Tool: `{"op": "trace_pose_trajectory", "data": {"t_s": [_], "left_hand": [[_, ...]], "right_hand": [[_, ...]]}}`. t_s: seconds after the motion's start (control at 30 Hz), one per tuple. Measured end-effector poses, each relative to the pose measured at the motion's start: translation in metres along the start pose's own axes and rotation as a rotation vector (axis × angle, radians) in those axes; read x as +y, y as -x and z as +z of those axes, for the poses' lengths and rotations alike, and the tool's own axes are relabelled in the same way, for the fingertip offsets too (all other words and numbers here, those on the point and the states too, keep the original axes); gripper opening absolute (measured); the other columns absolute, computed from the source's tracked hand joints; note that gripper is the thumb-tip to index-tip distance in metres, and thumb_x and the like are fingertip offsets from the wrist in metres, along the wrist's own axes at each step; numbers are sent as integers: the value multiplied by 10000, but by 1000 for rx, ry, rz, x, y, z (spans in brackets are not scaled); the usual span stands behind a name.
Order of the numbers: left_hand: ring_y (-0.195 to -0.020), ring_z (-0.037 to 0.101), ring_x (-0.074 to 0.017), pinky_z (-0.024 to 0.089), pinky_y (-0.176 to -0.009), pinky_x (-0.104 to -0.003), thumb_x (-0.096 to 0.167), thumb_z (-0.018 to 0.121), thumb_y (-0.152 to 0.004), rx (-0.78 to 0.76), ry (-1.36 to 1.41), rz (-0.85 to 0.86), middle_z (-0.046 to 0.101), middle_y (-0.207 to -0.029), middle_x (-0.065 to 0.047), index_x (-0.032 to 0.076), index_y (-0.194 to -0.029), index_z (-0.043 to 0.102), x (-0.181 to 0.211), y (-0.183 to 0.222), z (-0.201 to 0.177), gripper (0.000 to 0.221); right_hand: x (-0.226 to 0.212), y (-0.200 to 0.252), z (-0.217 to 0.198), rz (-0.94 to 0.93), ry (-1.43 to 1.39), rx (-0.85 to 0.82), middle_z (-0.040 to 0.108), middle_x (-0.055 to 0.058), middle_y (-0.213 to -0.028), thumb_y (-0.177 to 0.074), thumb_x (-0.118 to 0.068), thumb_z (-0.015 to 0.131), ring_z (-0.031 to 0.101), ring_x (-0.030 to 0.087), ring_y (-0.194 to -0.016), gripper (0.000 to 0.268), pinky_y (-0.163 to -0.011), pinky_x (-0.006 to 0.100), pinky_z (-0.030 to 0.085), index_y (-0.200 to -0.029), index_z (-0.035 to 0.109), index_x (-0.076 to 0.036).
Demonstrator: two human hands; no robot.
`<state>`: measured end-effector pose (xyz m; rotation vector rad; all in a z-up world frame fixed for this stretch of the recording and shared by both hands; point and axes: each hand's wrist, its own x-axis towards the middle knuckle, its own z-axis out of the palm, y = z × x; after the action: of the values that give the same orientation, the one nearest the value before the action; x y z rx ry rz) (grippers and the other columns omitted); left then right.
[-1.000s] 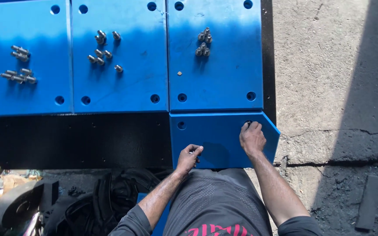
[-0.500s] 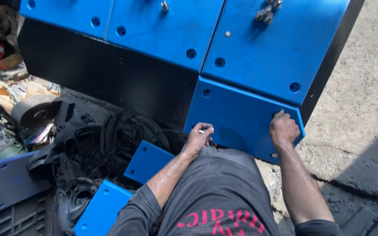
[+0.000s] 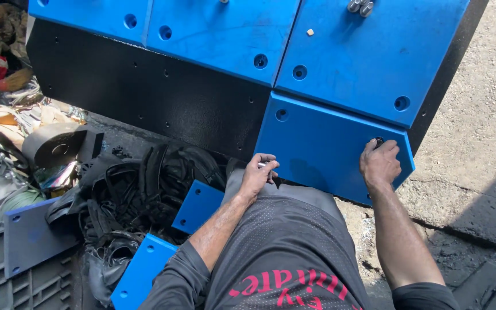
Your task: The recorder is installing blue protective plates onto a machinery frame by positioning the plates and inserting bolts.
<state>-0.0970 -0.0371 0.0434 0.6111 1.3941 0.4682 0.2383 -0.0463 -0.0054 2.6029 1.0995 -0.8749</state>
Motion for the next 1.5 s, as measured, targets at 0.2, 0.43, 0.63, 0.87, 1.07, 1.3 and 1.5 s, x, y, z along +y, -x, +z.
{"op": "trace_pose_trajectory", "data": {"t_s": [0.2,0.43,0.63,0.87,1.07,1.3,1.5], "left_hand": [[-863,684,-119,584,-686,-254,137,581,-993,-114,-88,0,712,-1140,-116,34,-1277,549,36,-19,-44,305],[-793,654,-106,555,-636,-246,290,608,-1020,-283,-254,-23,754,-1072,-101,31,-1227,561,96,-37,-90,335],[-746,618,-46,490,-626,-186,442,596,-1019,-379,-240,-122,772,-955,-34,57,-1123,715,112,-66,-105,416],[-724,555,-53,486,-636,-222,384,684,-1011,-334,-161,-245,624,-830,24,48,-1085,719,95,-76,-90,346],[-761,591,-51,447,-623,-214,331,731,-958,-318,-27,-293,700,-928,37,92,-1116,748,82,-81,-83,287],[-894,647,-147,539,-789,-311,409,676,-963,-256,-561,32,736,-1062,-27,92,-1263,721,95,-114,-75,439],[-1114,671,-276,531,-972,-366,195,621,-904,-199,-821,316,642,-1274,-116,60,-1351,651,97,-148,-65,468]], "right_hand": [[-2,-9,20,-85,-31,293,618,300,-1022,-1067,-371,381,711,423,-800,495,-628,557,570,-1148,533,93],[-51,-7,20,432,-609,247,717,244,-1013,-1116,-511,366,675,382,-919,658,-855,513,528,-1031,743,21],[-188,128,14,-238,-833,5,723,78,-1000,-939,-362,738,686,174,-892,344,-785,331,567,-1144,728,-86],[-255,188,46,-258,-1061,259,673,64,-1072,-899,-157,798,727,147,-915,277,-783,297,613,-1155,726,-80],[-244,182,70,-361,-886,523,694,94,-1100,-929,-105,780,703,188,-1001,282,-821,311,597,-1203,729,-62],[-229,140,118,-47,-1497,201,740,71,-1106,-941,-183,787,687,132,-974,345,-874,277,572,-1248,719,-42],[-227,119,107,56,-1684,222,753,87,-1078,-940,-203,783,723,116,-955,356,-887,263,606,-1223,692,-7]]}}
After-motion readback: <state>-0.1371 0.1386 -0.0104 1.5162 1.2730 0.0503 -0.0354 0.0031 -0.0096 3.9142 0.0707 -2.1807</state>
